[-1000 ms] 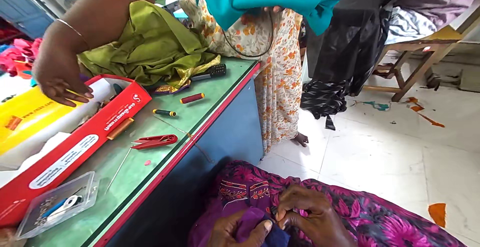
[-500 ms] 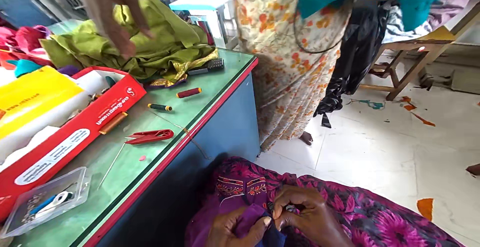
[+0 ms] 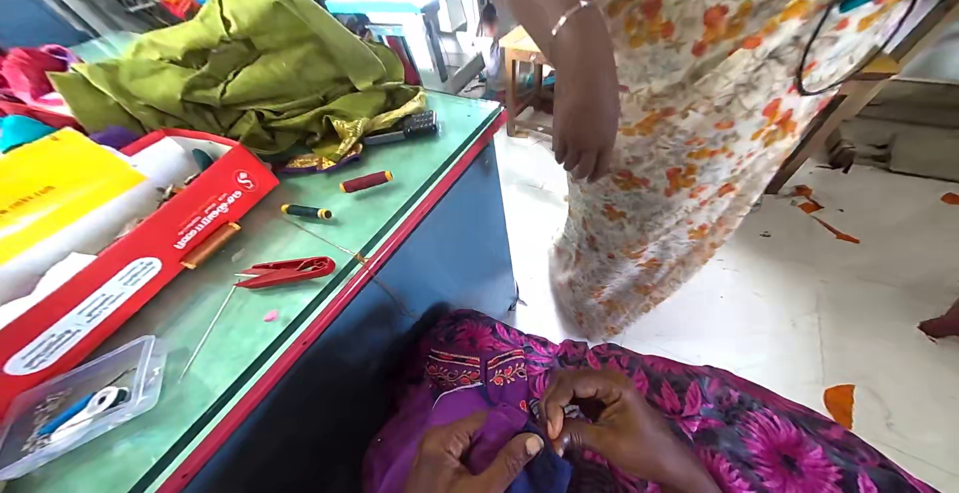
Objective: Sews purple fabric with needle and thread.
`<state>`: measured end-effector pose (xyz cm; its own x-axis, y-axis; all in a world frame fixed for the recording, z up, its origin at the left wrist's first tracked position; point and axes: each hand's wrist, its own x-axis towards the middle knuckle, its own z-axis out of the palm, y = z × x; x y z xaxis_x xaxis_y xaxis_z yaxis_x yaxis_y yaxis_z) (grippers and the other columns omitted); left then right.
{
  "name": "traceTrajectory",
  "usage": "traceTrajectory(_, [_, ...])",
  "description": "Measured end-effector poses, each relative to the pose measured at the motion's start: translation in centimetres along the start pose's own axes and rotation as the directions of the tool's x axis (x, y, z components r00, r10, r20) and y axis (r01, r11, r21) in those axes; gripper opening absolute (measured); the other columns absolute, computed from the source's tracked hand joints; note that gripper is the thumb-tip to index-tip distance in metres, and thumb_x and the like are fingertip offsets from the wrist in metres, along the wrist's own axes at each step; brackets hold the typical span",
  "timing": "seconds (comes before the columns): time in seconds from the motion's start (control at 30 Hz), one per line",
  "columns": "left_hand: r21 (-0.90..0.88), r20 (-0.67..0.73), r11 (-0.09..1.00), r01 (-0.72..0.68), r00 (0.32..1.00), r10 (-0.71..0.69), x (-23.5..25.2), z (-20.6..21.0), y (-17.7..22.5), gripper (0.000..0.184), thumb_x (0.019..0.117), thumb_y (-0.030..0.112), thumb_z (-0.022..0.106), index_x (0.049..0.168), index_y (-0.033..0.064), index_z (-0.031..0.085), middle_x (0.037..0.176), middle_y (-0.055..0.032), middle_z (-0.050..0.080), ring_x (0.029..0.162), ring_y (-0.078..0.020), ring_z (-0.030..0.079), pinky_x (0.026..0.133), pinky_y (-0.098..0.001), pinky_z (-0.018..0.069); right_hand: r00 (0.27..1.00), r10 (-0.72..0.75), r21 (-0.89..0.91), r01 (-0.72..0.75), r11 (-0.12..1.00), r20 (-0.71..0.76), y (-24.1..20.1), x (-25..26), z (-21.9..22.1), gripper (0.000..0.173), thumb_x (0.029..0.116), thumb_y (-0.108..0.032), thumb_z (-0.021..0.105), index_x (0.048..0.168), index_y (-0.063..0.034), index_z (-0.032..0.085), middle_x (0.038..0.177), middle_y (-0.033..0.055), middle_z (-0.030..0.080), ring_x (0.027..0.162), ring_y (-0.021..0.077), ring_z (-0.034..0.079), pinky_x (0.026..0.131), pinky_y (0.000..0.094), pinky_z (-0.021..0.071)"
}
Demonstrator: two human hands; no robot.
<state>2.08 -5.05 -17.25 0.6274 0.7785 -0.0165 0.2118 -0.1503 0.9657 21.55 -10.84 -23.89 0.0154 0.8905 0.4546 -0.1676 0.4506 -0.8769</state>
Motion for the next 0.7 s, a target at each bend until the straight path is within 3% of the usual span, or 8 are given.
traceTrajectory(0.13, [0.094, -0.026, 0.995, -0.023, 0.999, 0.025, 0.1, 0.1, -0.2, 0.014, 0.0880, 0.016, 0.075, 0.085, 0.0021, 0.073, 0.073, 0.0091, 0.068, 0.069, 0.0109, 0.060, 0.067, -0.0116, 0.0505, 0.999, 0.020, -0.076, -0.022, 0.997, -0.030, -0.2, 0.0, -0.1, 0.011, 0.0950, -0.021, 0.071, 0.095, -0.0092, 0.069, 0.094, -0.0106, 0.069, 0.094, -0.0086, 0.062, 0.087, 0.0129, 0.0521])
traceTrajectory(0.23, [0.172, -0.062, 0.985, -0.022, 0.997, 0.034, 0.1, 0.1, -0.1, 0.019, 0.0873, 0.018, 0.075, 0.086, -0.0005, 0.073, 0.074, 0.0048, 0.068, 0.070, 0.0090, 0.061, 0.069, -0.0134, 0.0508, 0.999, 0.023, -0.230, -0.029, 0.973, -0.030, -0.8, 0.0, -0.7, 0.022, 0.0985, -0.028, 0.066, 0.103, -0.0068, 0.070, 0.103, -0.0020, 0.071, 0.107, -0.0015, 0.062, 0.095, 0.0183, 0.0500])
traceTrajectory(0.37, [0.180, -0.069, 0.982, -0.051, 0.996, 0.064, 0.2, 0.1, -0.1, 0.017, 0.0873, 0.015, 0.075, 0.087, -0.0011, 0.073, 0.076, 0.0046, 0.069, 0.072, 0.0104, 0.061, 0.071, -0.0116, 0.0514, 0.996, -0.082, -0.274, 0.067, 0.960, -0.042, -1.2, 0.2, -0.3, 0.029, 0.0931, -0.040, 0.071, 0.103, -0.0124, 0.070, 0.117, -0.0026, 0.068, 0.120, -0.0003, 0.058, 0.102, 0.0183, 0.0480])
traceTrajectory(0.47, [0.192, -0.071, 0.979, -0.073, 0.994, 0.088, 0.2, 0.0, -0.1, 0.016, 0.0867, 0.011, 0.075, 0.088, -0.0043, 0.073, 0.078, 0.0029, 0.071, 0.074, 0.0111, 0.062, 0.073, -0.0109, 0.0517, 0.982, -0.172, -0.373, 0.130, 0.919, -0.080, -1.1, 0.4, 0.9, 0.028, 0.0901, -0.038, 0.076, 0.097, -0.0114, 0.071, 0.114, 0.0020, 0.069, 0.117, 0.0043, 0.060, 0.099, 0.0191, 0.0484])
traceTrajectory(0.57, [0.185, -0.057, 0.980, -0.074, 0.995, 0.086, 0.2, 0.1, 0.3, 0.011, 0.0858, 0.005, 0.072, 0.089, -0.0056, 0.071, 0.078, 0.0060, 0.071, 0.076, 0.0128, 0.062, 0.075, -0.0106, 0.0525, 0.972, -0.219, -0.497, 0.146, 0.856, -0.090, -1.7, 0.5, 1.4, 0.026, 0.0912, -0.034, 0.075, 0.091, -0.0080, 0.071, 0.111, 0.0070, 0.071, 0.111, 0.0110, 0.062, 0.096, 0.0226, 0.0484])
traceTrajectory(0.7, [0.166, -0.033, 0.984, -0.072, 0.996, 0.078, 0.2, 0.3, 0.5, 0.009, 0.0865, 0.004, 0.071, 0.088, -0.0047, 0.071, 0.078, 0.0093, 0.070, 0.076, 0.0138, 0.062, 0.075, -0.0104, 0.0523, 0.967, -0.248, -0.587, 0.167, 0.792, -0.059, -2.0, 0.4, 1.6, 0.029, 0.0954, -0.036, 0.068, 0.091, -0.0076, 0.069, 0.109, 0.0074, 0.071, 0.108, 0.0146, 0.063, 0.095, 0.0247, 0.0474])
